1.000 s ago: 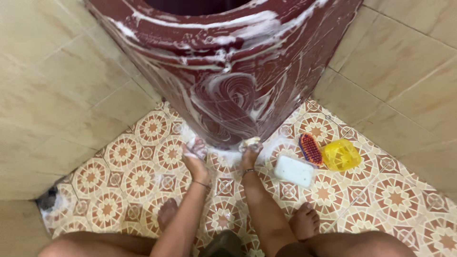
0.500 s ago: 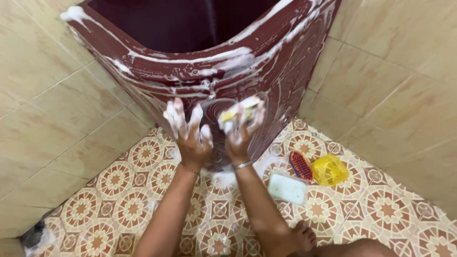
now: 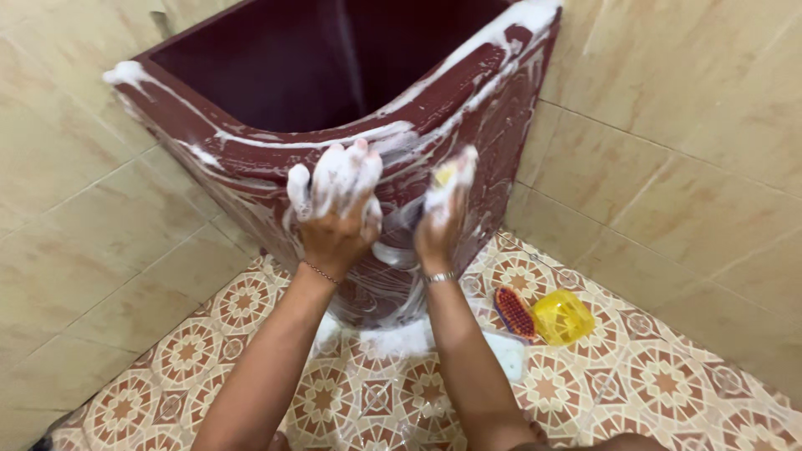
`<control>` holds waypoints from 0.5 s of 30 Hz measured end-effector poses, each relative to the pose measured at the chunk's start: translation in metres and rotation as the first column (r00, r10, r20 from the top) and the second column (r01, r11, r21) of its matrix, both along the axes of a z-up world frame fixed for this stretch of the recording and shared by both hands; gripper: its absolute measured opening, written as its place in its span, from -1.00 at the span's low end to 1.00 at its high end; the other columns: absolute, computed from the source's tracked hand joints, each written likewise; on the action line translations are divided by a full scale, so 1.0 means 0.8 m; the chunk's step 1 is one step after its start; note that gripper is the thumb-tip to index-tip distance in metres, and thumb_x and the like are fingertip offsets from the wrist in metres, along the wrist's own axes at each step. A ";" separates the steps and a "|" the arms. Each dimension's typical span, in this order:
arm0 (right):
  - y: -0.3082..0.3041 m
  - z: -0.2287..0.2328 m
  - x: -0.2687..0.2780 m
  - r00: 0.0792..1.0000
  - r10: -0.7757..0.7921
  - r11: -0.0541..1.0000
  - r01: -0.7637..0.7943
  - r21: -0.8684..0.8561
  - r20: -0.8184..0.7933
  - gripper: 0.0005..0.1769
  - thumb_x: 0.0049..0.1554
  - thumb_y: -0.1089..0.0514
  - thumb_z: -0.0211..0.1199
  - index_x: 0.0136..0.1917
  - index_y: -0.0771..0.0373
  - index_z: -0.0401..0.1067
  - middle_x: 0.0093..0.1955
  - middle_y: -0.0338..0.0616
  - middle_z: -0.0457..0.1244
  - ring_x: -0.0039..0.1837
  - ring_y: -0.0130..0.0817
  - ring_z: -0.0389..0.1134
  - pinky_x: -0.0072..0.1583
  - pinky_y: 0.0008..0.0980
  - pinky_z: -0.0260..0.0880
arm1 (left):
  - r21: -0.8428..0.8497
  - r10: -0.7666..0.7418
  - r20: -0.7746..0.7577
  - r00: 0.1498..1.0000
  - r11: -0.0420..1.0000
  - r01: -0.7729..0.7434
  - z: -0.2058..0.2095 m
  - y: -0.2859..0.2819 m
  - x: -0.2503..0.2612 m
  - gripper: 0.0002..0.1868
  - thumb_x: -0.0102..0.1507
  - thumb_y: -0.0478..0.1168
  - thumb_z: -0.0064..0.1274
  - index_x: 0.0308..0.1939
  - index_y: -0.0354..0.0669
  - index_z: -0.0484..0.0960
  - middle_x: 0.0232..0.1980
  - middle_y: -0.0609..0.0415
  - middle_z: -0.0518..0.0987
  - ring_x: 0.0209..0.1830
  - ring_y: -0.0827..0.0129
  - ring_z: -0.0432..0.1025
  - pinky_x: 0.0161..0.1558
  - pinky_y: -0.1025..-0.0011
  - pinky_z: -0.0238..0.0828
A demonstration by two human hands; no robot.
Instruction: The person washes a large red bin using a sponge and soap. They scrub the exterior and top rim with soapy foam while sitting on a tiled floor.
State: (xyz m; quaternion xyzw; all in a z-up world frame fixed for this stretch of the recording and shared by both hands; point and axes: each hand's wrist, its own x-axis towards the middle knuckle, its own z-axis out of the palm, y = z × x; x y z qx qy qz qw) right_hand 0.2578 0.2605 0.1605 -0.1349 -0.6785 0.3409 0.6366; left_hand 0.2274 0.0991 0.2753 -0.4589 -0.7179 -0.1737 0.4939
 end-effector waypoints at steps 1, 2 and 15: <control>-0.004 0.033 0.005 1.000 -0.006 0.999 0.004 0.048 0.027 -0.27 0.44 -0.14 -0.30 0.66 0.39 -0.09 0.70 0.26 -0.12 0.74 0.11 -0.14 0.69 -0.08 -0.16 | 0.023 -0.013 0.024 1.000 1.000 0.013 0.006 0.003 0.004 -0.48 0.30 -0.19 0.00 0.37 -0.04 0.54 0.42 -0.01 0.50 0.43 0.05 0.35 0.45 -0.08 0.10; -0.009 0.062 0.009 0.998 -0.012 0.995 0.007 0.095 0.055 -0.25 0.45 -0.19 -0.29 0.66 0.40 -0.10 0.70 0.28 -0.14 0.74 0.15 -0.17 0.69 -0.05 -0.17 | 0.047 -0.027 0.049 0.998 0.999 0.025 0.012 0.005 0.007 -0.47 0.28 -0.18 0.00 0.36 -0.07 0.54 0.37 -0.05 0.52 0.36 -0.01 0.41 0.40 -0.02 0.25; 0.213 0.128 -0.062 0.993 -0.119 0.971 0.121 0.207 -0.022 -0.38 0.41 -0.04 -0.29 0.57 0.33 0.17 0.63 0.05 0.08 0.69 -0.03 0.02 0.70 -0.05 -0.12 | -0.129 0.186 0.103 0.977 0.977 -0.172 0.044 0.082 0.015 -0.70 0.26 0.02 0.11 0.06 0.31 0.75 -0.54 0.14 0.59 -0.71 0.29 0.45 -0.68 0.30 0.33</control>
